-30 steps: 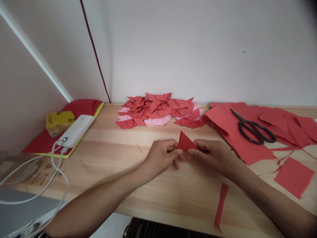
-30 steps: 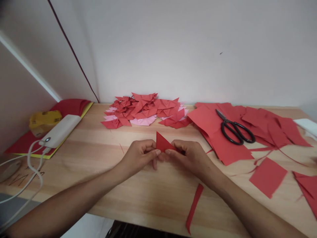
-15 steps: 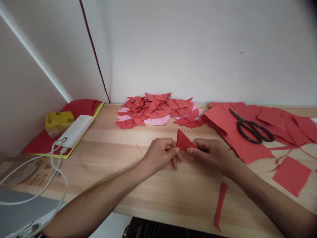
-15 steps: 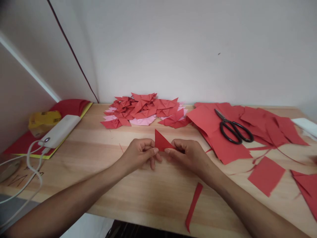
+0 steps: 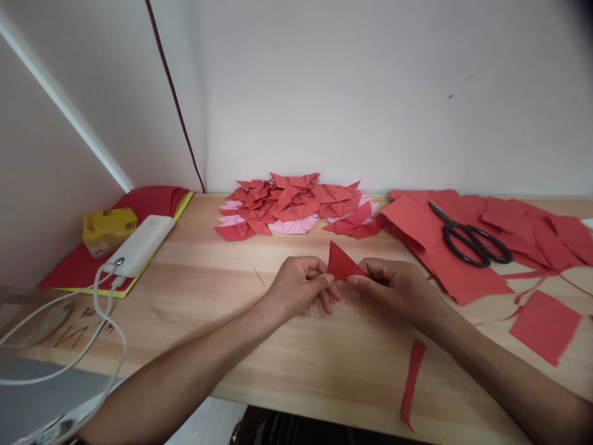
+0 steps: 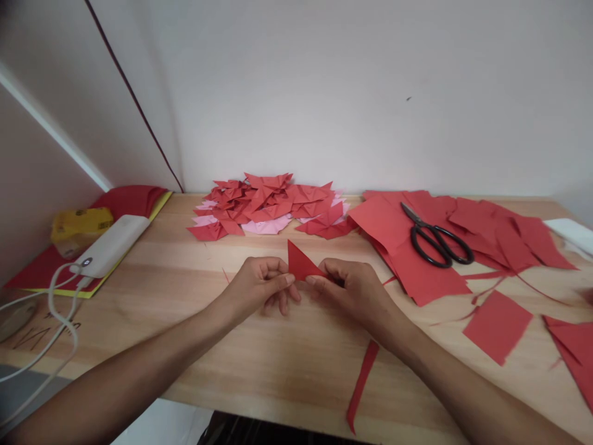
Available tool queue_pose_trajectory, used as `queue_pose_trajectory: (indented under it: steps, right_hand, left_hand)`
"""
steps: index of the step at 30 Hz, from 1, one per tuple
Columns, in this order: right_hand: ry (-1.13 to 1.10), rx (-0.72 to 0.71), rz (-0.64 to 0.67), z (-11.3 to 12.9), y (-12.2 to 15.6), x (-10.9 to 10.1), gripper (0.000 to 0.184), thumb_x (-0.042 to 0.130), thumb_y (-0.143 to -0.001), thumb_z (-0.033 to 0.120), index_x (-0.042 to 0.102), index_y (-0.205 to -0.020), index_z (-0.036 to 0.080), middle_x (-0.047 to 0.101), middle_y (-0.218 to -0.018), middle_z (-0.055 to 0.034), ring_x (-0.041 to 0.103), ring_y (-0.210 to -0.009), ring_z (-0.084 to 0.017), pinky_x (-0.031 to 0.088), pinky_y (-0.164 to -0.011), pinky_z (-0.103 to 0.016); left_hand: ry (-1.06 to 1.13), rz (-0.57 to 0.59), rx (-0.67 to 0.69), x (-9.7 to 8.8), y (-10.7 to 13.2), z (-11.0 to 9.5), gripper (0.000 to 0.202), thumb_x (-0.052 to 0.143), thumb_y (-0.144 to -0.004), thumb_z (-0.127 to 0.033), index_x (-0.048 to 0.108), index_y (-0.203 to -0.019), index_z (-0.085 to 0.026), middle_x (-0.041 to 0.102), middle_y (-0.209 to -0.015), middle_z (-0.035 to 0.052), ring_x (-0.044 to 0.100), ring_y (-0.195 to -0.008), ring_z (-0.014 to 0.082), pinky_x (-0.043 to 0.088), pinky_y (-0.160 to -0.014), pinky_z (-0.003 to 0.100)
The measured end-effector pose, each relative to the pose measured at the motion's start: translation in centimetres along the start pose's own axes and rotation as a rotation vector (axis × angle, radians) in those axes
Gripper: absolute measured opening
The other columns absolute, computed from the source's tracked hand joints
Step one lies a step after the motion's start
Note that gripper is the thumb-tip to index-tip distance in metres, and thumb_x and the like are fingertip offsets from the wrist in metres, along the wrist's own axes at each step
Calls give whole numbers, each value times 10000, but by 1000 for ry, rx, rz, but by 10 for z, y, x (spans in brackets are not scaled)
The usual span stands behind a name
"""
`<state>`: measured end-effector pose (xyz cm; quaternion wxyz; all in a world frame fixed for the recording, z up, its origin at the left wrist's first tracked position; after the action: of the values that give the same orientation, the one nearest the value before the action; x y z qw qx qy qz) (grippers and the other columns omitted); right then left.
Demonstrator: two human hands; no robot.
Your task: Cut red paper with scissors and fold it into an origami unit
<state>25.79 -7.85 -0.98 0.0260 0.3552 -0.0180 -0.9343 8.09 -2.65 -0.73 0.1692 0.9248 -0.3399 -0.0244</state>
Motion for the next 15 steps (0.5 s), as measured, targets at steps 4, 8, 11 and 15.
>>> queue_pose_trajectory:
  steps: [4, 8, 11, 15]
  right_hand:
    - [8, -3, -17, 1, 1, -1, 336, 548, -844, 429, 568, -601, 198, 421, -514, 41, 348, -498, -104, 258, -469, -251]
    - [24, 10, -45, 3, 1, -1, 378, 530, -839, 445, 478, -557, 199, 358, -518, 44, 330, -501, -103, 254, -470, -250]
    - [28, 11, -64, 5, 1, -2, 397, 522, -842, 455, 451, -547, 200, 337, -518, 45, 314, -497, -100, 246, -470, -251]
    - [-40, 19, -11, 3, -1, 1, 372, 540, -845, 463, 539, -594, 189, 390, -531, 43, 336, -510, -98, 258, -477, -245]
  left_hand:
    - [0, -4, -8, -2, -1, 1, 128, 584, -803, -213, 529, -728, -126, 691, -653, 53, 576, -386, 79, 308, -328, 143]
    - [7, -1, 4, -3, -1, 2, 147, 612, -790, -242, 546, -740, -120, 701, -696, 72, 599, -421, 94, 334, -333, 154]
    - [-7, 18, 15, -3, -1, 3, 175, 637, -778, -278, 570, -776, -116, 709, -742, 79, 615, -450, 102, 352, -338, 157]
    - [-39, 25, 30, -2, -1, 6, 187, 620, -789, -296, 560, -752, -123, 698, -708, 67, 613, -442, 99, 338, -340, 148]
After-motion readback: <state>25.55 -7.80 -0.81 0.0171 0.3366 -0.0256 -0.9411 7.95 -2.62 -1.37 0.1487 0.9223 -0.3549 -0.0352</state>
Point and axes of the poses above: each hand's wrist, its own y-axis away from the middle knuckle, its own x-axis out of the palm, z = x × y, the point moved 2 cm from there along -y, towards the middle knuckle
